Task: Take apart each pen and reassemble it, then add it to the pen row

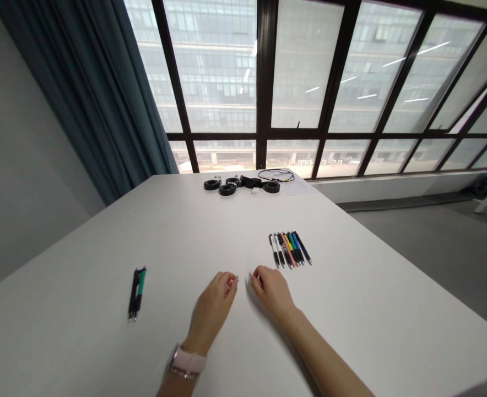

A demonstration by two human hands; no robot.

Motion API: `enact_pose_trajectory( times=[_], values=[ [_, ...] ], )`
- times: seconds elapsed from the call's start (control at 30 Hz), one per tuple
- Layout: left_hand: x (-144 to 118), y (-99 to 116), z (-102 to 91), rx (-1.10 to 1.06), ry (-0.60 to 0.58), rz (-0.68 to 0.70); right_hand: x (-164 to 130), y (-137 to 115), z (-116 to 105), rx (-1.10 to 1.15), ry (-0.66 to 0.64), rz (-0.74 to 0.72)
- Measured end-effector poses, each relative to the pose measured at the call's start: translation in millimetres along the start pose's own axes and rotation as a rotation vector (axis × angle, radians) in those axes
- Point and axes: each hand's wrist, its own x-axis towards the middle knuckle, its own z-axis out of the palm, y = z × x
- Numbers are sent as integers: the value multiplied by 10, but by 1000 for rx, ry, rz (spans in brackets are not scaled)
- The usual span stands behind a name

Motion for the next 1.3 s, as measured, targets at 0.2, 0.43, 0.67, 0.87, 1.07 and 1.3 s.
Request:
enact_pose_trajectory(
  times=[0.2,0.43,0.67,0.87,1.07,1.3],
  values=[
    [158,94,-310,341,95,74,-1,33,-39,1,-18,8],
    [303,-103,-1376,1221,334,-69,12,74,-75,7,-23,11],
    [226,-287,-1699,1307,344,-359,12,73,-99,18,-37,11],
    [203,-328,-1682,1247,352,-277,21,58,-127,20,-44,15],
    [238,-376,-1740,1246,311,-327,29,73,-101,17,-40,24],
    [276,-387,-1688,1337,266,-405,34,78,-101,20,-54,28]
  ],
)
